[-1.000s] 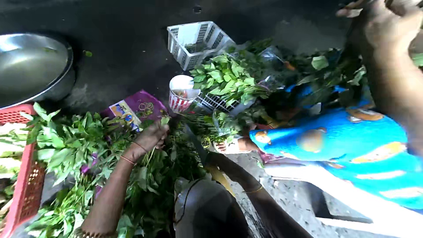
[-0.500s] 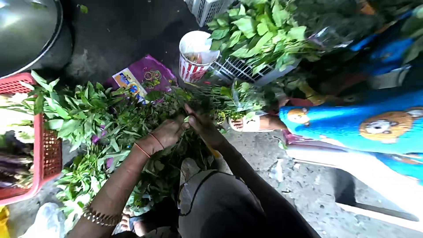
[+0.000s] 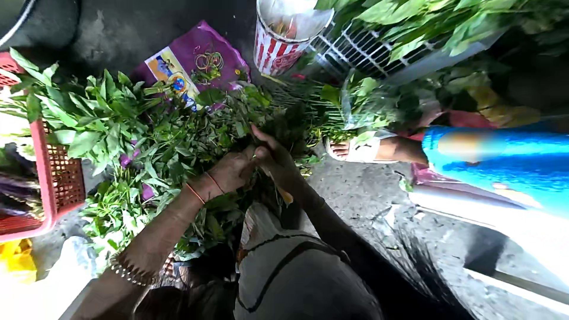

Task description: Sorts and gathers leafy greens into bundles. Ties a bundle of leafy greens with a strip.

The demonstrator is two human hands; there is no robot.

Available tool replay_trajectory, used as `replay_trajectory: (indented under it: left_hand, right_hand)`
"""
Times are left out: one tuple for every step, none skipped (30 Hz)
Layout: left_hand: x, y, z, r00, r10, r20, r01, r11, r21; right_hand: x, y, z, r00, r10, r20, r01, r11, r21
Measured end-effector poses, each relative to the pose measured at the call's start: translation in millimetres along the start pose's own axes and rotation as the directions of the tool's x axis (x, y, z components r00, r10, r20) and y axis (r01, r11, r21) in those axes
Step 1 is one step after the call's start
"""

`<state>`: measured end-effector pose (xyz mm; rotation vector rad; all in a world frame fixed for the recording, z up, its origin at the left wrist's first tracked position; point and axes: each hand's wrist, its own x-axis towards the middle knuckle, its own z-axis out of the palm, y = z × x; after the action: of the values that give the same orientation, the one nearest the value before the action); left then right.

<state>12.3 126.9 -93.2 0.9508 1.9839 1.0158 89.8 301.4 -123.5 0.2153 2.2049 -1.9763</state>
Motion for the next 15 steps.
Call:
replay_trajectory:
  left_hand:
    - [0.9, 0.0, 1.1, 1.0, -0.011, -0.001, 0.011, 1.0, 0.026]
    - [1.6, 1.0, 1.4, 0.999, -0.035, 0.011, 0.035, 0.998, 0.055]
    - [2.5, 2.5, 0.9, 0.997, -0.064, 0.031, 0.062, 0.995, 0.074]
    - [3.6, 3.8, 0.2, 0.994, -0.095, 0.053, 0.09, 0.992, 0.093]
    - [4.7, 3.8, 0.4, 0.993, -0.105, 0.057, 0.098, 0.987, 0.124]
    - [5.6, 3.9, 1.1, 0.993, -0.104, 0.048, 0.095, 0.981, 0.172]
    - [6.3, 5.2, 1.4, 0.993, -0.11, 0.039, 0.099, 0.97, 0.221]
    - [7.0, 5.9, 2.3, 0.994, -0.106, 0.024, 0.096, 0.957, 0.273]
    - [8.5, 6.3, 2.9, 0.995, -0.103, 0.011, 0.094, 0.944, 0.316]
    - [10.3, 6.5, 3.7, 0.995, -0.098, -0.004, 0.093, 0.932, 0.352]
    - [12.1, 4.3, 5.8, 0.997, -0.075, -0.033, 0.082, 0.918, 0.389]
    - [13.8, -0.5, 9.0, 0.997, -0.035, -0.071, 0.062, 0.901, 0.429]
    - [14.6, -6.3, 13.1, 0.993, 0.01, -0.117, 0.046, 0.883, 0.467]
    - [14.8, -10.9, 17.5, 0.985, 0.041, -0.167, 0.049, 0.867, 0.497]
    - [16.0, -12.3, 20.8, 0.976, 0.045, -0.211, 0.073, 0.851, 0.52]
  right_hand:
    - [-0.6, 1.1, -0.3, 1.0, 0.008, 0.005, -0.008, 1.0, 0.013]
    - [-1.3, 2.5, -0.5, 1.0, 0.015, 0.008, -0.016, 1.0, 0.024]
    - [-1.7, 3.5, -1.1, 1.0, 0.022, 0.014, -0.022, 0.999, 0.032]
    - [-2.3, 3.5, -1.6, 0.999, 0.035, 0.014, -0.035, 0.998, 0.043]
    - [-2.5, 3.2, -1.1, 0.999, 0.048, 0.0, -0.048, 0.997, 0.061]
    - [-3.0, 2.2, -0.3, 0.997, 0.076, -0.01, -0.075, 0.994, 0.079]
    - [-4.0, 0.8, 0.6, 0.994, 0.111, -0.017, -0.109, 0.989, 0.095]
    - [-5.1, 0.3, 1.6, 0.99, 0.141, -0.024, -0.138, 0.985, 0.104]
    - [-5.7, 0.3, 2.4, 0.986, 0.165, -0.032, -0.161, 0.981, 0.104]
    - [-6.0, 0.0, 3.4, 0.981, 0.188, -0.045, -0.183, 0.978, 0.101]
    - [-6.3, -0.8, 4.5, 0.975, 0.214, -0.059, -0.208, 0.973, 0.1]
    - [-6.5, -1.9, 6.0, 0.966, 0.248, -0.073, -0.24, 0.965, 0.107]
    - [-6.8, -2.9, 7.7, 0.958, 0.274, -0.083, -0.263, 0.958, 0.117]
    - [-7.1, -3.5, 9.4, 0.951, 0.297, -0.092, -0.284, 0.95, 0.131]
    - [-7.0, -3.8, 11.0, 0.943, 0.319, -0.099, -0.303, 0.942, 0.145]
